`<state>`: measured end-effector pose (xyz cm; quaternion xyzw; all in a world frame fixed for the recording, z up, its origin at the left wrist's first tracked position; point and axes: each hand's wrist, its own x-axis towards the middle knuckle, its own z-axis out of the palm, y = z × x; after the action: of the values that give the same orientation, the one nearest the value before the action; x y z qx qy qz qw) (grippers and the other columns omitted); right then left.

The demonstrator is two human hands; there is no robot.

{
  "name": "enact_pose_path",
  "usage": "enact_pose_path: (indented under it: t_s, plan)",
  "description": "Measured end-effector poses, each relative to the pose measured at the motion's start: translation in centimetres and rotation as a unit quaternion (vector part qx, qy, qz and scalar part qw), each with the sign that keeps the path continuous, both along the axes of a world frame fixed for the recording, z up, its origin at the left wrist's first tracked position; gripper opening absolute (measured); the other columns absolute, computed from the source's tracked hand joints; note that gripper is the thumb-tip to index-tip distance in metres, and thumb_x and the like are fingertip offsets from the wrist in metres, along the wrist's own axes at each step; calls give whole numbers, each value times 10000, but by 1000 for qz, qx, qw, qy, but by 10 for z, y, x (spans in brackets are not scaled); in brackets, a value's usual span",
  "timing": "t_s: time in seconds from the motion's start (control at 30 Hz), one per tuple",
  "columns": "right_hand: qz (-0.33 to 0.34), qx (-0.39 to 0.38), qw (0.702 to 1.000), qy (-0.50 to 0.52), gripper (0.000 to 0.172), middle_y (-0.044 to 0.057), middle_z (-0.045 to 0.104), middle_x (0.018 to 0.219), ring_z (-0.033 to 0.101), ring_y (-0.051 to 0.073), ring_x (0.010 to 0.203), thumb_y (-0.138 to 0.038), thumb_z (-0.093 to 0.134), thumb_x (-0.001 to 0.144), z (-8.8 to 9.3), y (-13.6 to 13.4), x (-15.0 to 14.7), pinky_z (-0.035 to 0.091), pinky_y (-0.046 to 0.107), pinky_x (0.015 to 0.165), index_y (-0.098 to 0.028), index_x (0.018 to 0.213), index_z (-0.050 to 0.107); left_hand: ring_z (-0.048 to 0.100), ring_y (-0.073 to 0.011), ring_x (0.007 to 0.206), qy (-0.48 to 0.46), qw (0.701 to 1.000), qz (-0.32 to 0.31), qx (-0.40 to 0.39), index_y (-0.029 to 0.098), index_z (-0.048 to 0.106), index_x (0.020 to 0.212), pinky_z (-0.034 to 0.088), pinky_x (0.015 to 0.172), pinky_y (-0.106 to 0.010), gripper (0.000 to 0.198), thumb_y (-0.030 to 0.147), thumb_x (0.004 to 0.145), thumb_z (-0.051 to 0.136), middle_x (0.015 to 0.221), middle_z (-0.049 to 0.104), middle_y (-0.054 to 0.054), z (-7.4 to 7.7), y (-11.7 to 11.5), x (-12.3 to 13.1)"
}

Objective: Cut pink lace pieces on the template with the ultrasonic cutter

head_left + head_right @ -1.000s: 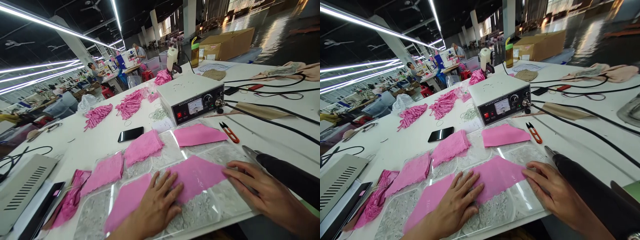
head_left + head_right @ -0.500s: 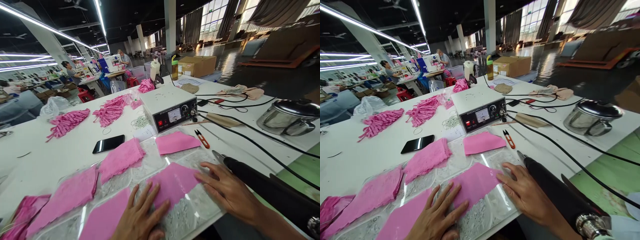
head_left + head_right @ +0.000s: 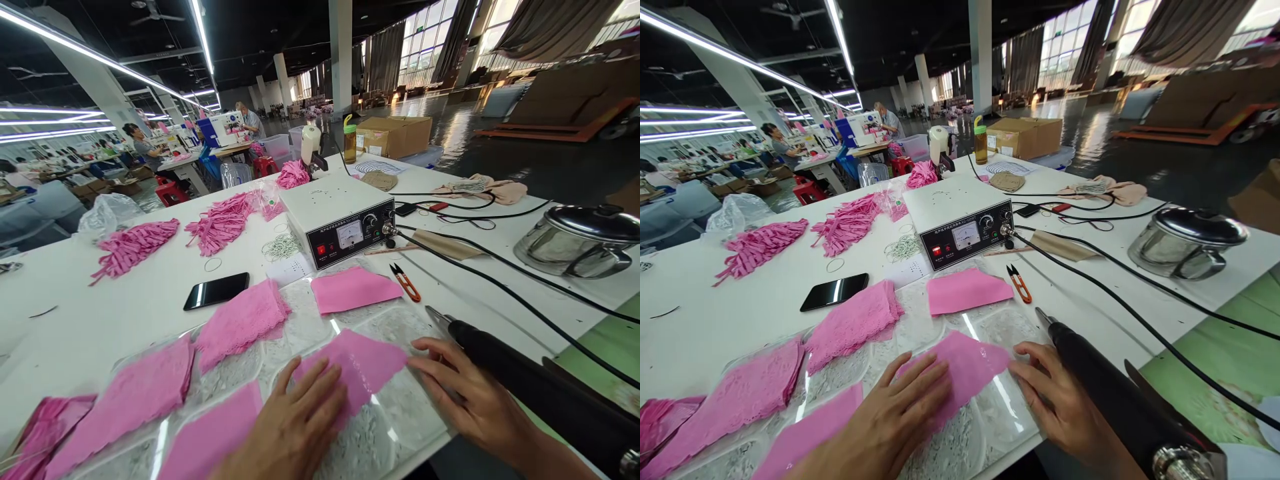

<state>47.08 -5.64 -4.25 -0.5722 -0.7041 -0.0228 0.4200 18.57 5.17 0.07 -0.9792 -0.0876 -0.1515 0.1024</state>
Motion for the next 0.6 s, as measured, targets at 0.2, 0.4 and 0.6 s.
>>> enact_pose_path:
  t_s: [0.2, 0.4, 0.6]
  plan:
    - [23, 8, 999, -34, 267, 105, 636, 1063, 655, 208, 955, -145, 548, 899, -2, -6, 2, 584, 284, 777, -222, 1125, 668, 450, -249, 1329, 78, 990, -64, -102, 219, 530, 1332, 316, 1106, -440, 356, 313, 1030, 366, 1427, 513, -33, 10, 30, 59]
    - [34, -29, 997, -69, 267, 93, 653, 1070, 645, 203, 902, -181, 517, 924, 2, -7, 2, 563, 317, 770, -254, 1120, 683, 424, -256, 1354, 91, 986, -65, -124, 258, 497, 1377, 272, 1133, -449, 388, 378, 1030, 372, 1456, 482, -19, -5, 40, 68]
    - [35, -51, 994, -88, 301, 97, 635, 1110, 608, 209, 930, -192, 499, 945, 0, -7, 0, 528, 344, 802, -252, 1206, 637, 427, -265, 1354, 94, 985, -52, -136, 248, 485, 1384, 290, 1121, -461, 399, 380, 1038, 338, 1465, 470, -9, -5, 39, 67]
